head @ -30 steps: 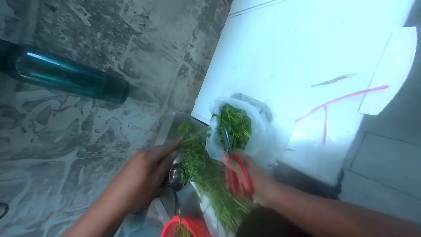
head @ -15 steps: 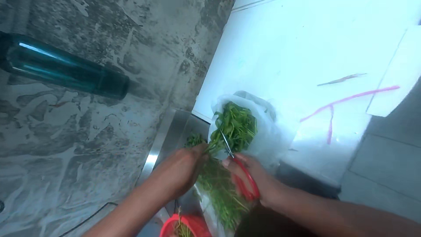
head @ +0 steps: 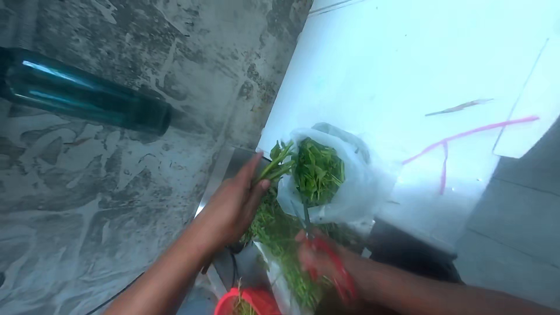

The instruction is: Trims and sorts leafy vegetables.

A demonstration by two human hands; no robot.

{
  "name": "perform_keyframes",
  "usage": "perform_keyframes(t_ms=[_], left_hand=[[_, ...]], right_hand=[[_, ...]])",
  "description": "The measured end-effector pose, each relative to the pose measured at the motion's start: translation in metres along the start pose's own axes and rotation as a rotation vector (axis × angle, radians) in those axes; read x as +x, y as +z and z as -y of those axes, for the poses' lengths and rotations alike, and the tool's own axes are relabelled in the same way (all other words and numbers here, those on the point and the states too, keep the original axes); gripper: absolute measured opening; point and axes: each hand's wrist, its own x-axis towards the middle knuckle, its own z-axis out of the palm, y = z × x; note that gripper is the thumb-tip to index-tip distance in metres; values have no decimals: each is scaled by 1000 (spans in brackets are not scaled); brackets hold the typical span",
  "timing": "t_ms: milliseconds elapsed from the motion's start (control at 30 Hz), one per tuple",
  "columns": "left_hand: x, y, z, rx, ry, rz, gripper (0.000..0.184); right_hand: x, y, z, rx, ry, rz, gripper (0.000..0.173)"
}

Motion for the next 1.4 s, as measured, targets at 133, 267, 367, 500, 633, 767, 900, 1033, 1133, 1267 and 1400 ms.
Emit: perform_keyframes(t_ms=[133, 267, 367, 500, 633, 767, 900, 1033, 1133, 1267, 1400], left_hand=[[-2, 15, -9, -100, -17, 147, 80], [3, 24, -10, -67, -129, 323, 81], [14, 27, 4, -107, -207, 350, 87], [19, 29, 5, -206, -286, 328, 102], [22, 25, -6, -255, -280, 268, 112], [25, 23, -21, -242, -244, 310, 113], [24, 27, -30, -200, -253, 326, 115], [24, 29, -24, -269, -256, 325, 117], [23, 26, -13, -351, -264, 394, 107], [18, 27, 2, -308, -212, 408, 29], [19, 31, 3, -329, -198, 383, 19]], right_hand=[[8, 1, 16, -37, -164, 26, 78], [17, -4, 34, -148, -24, -303, 44], [13, -3, 34, -139, 47, -407, 35], [6, -6, 20, -92, -37, -402, 39], [-4, -8, 9, -194, -73, -153, 63], [0, -4, 23, -352, -61, -85, 73], [13, -9, 31, -480, -104, -209, 69], [12, -15, 31, -483, -155, -301, 51], [8, -17, 24, -405, -167, -382, 46], [2, -21, 25, -357, -136, -451, 43], [0, -19, 29, -325, -70, -462, 36]])
